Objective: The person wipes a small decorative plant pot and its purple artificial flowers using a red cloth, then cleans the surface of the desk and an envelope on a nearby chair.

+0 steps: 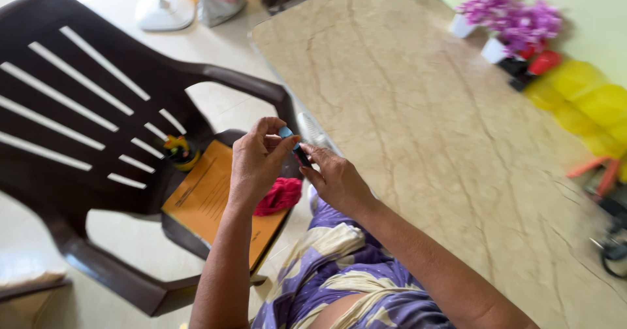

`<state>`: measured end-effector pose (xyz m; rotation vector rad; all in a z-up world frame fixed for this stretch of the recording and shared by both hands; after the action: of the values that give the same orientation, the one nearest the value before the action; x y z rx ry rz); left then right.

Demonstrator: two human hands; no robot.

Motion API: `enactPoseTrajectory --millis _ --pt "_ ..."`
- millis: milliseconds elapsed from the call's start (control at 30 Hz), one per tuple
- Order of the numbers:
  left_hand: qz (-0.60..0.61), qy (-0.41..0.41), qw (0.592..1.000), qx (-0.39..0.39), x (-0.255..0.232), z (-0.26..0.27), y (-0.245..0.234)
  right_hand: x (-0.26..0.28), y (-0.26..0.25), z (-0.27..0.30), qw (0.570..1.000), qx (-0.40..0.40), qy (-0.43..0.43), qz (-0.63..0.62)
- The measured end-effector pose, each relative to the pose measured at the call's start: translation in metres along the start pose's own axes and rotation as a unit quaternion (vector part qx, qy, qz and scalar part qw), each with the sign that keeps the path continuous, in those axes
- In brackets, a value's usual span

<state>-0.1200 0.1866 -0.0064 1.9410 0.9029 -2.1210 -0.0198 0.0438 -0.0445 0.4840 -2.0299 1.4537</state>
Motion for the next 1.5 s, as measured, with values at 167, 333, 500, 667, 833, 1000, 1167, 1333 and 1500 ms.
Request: enactPoseTrajectory --millis 167,333,500,667,833,1000,1167,1333,1500 --pt "-0.003 0.017 0.996 0.082 -0.037 -0.008 0.059 -0.006 -0.036 0.050 0.991 -0.037 0.130 -0.023" --pt "-0.046 0.066 0.986 0.147 -0.063 -0.018 0.128 -0.023 -0.071 0.106 0.976 -0.101 0.178 -0.079" --pt "-0.012 0.116 0.965 0.234 -0.070 -0.029 0.197 -0.055 -0.100 0.159 0.937 -0.159 0.248 -0.187" --pt "-0.052 0.108 0.943 0.309 -0.055 -0.030 0.250 -0.081 -0.119 0.199 0.898 -0.186 0.320 -0.236" --pt "-0.083 0.124 0.923 0.354 -0.037 -0.030 0.285 -0.091 -0.126 0.220 0.883 -0.167 0.396 -0.190" --pt "-0.102 0.108 0.924 0.353 -0.028 -0.032 0.298 -0.099 -0.130 0.223 0.876 -0.143 0.425 -0.178" --pt "-0.065 0.101 0.931 0.345 -0.028 -0.032 0.297 -0.105 -0.132 0.216 0.879 -0.124 0.435 -0.152" --pt "-0.037 0.104 0.939 0.327 -0.029 -0.028 0.297 -0.104 -0.134 0.210 0.884 -0.102 0.439 -0.125" --pt "-0.011 0.118 0.944 0.308 -0.020 -0.023 0.299 -0.109 -0.131 0.216 0.889 -0.081 0.444 -0.074"
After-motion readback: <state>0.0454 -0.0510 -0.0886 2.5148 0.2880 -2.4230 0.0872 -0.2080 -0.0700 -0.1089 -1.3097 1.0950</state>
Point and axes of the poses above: each hand's wrist, its own z-axis away from the middle knuckle, its own y-axis out of the palm, x = y × z, the point moved 2 cm from there along -z, towards the middle knuckle, and after that the axes turned 15 degrees about x, right-handed, at the moved point
